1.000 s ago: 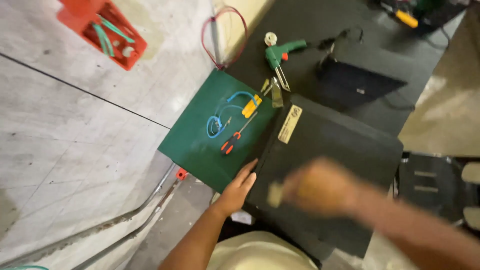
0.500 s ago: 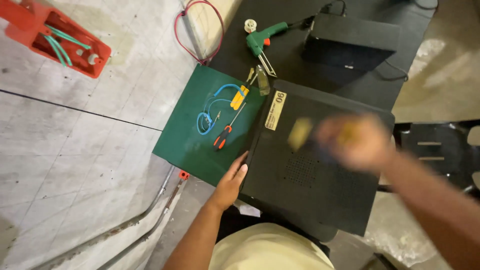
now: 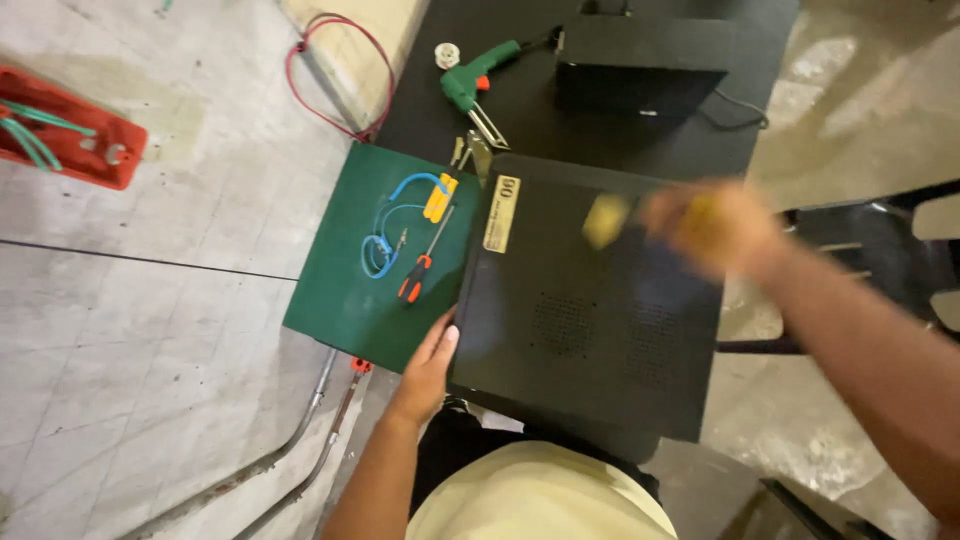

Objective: Closing the side panel of a desktop computer case, securing it with screws, and cleaning the exterior with a brush.

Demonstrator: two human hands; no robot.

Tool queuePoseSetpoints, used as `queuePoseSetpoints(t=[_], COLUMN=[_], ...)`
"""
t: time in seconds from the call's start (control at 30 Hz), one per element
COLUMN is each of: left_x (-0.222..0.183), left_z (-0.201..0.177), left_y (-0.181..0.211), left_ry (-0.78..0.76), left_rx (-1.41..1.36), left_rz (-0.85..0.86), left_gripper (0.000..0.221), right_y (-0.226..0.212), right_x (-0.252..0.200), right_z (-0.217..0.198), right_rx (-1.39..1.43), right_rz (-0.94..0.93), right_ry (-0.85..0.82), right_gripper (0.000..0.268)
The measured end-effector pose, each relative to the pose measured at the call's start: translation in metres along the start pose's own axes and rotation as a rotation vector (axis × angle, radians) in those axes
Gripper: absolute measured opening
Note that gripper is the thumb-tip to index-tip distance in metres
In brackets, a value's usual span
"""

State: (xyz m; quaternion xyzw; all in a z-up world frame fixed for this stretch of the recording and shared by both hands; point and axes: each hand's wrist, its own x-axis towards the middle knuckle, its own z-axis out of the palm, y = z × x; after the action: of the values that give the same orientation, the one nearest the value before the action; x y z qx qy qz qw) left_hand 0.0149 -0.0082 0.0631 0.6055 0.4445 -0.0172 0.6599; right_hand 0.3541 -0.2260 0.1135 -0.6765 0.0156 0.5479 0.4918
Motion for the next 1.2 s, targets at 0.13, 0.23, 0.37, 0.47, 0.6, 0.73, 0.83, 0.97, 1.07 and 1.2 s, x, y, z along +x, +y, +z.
queuePoseSetpoints(t=[0.13,0.23,0.37,0.47,0.6,0.73,0.83,0.97,1.07,1.2], left_x=[0.016,0.013,0.013,0.016,0.014,0.016,0.016,0.012,0.009,0.018], left_z=[-0.003,-0.001,0.001,0.0,0.0,-0.008,-0.013,-0.008,0.003,0.002], left_y=[-0.023,-0.026,-0.023,-0.032,-0.03,-0.031,-0.037,-0.032,-0.021,-0.03], left_ry=[0.05,0.048,0.074,0.124,0.12,0.053,0.029,0.043,0.192,0.262], left_rx=[0.029,0.009,-0.063,-0.087,-0.102,0.001,0.042,0.139,0.254,0.37], left_rz=[0.051,0.091,0.071,0.027,0.029,0.125,0.209,0.207,0.294,0.281], left_gripper=[0.05,0.049,0.05,0.052,0.052,0.05,0.048,0.047,0.04,0.037], right_y=[0.028,0.064,0.083,-0.019,0.006,0.024,0.014,0.026,0.08,0.071], right_x=[-0.012,-0.067,0.002,-0.041,-0.081,-0.098,-0.063,-0.053,-0.096,-0.07], right_z=[0.002,0.052,-0.017,-0.006,0.04,0.05,-0.009,-0.026,0.023,-0.02], right_rx=[-0.81,-0.808,-0.733,-1.125,-1.592,-1.326,-1.072,-0.958,-0.938,-0.838], right_rz=[-0.847,-1.024,-0.478,-0.39,-0.105,-0.387,-0.388,-0.497,-0.826,-1.035], right_ry=[-0.018,-0.617,-0.33,0.536,0.225,-0.315,0.174,0.292,-0.358,-0.361], right_gripper=[0.032,0.024,0.023,0.035,0.026,0.02,0.025,0.026,0.014,0.021])
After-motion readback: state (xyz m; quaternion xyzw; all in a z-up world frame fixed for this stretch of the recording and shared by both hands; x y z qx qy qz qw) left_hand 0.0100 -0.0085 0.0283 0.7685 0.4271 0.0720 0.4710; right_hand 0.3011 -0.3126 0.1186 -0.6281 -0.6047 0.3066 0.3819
